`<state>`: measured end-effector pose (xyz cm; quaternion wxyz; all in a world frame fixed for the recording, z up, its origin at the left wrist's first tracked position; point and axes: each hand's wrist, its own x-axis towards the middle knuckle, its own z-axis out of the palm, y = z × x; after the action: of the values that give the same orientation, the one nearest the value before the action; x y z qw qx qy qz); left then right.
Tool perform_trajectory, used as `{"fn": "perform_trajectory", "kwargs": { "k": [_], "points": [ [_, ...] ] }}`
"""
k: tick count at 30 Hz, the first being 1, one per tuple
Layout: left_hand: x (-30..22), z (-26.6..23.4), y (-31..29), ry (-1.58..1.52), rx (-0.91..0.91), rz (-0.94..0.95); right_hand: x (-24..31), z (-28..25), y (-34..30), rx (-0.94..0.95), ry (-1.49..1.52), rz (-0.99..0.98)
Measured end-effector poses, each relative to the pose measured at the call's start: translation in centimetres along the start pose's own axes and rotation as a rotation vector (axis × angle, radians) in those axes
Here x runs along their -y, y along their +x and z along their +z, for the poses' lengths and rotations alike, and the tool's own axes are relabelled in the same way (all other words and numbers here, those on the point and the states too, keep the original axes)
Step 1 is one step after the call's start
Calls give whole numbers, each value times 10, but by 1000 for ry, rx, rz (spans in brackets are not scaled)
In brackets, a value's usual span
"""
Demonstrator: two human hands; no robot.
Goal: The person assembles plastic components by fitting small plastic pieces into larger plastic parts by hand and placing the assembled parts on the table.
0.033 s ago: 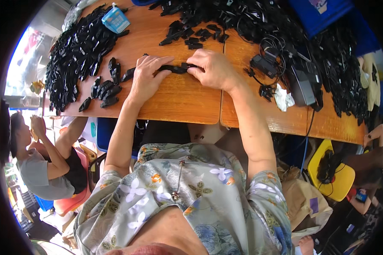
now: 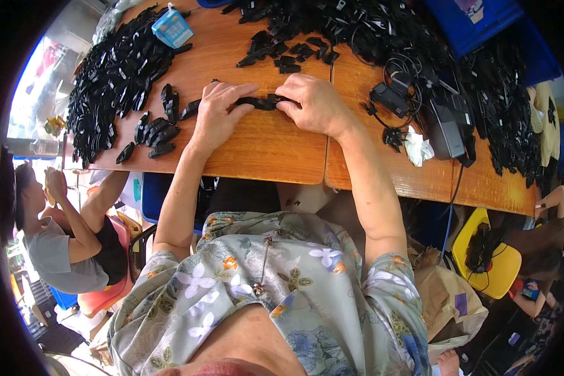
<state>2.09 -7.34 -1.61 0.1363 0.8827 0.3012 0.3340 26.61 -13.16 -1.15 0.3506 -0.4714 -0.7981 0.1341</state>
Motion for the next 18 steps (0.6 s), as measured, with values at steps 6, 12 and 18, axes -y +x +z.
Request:
{"fn": "perform_trajectory", "kwargs": {
  "k": [6, 12, 18],
  "points": [
    [2, 2, 1, -35, -2, -67, 1, 6, 3, -17, -25, -28],
    [3, 6, 4, -103, -24, -68, 1, 2, 4, -16, -19, -54],
    [2, 7, 6, -128, -25, -54, 8, 16, 21, -65, -120, -218]
  ]
}}
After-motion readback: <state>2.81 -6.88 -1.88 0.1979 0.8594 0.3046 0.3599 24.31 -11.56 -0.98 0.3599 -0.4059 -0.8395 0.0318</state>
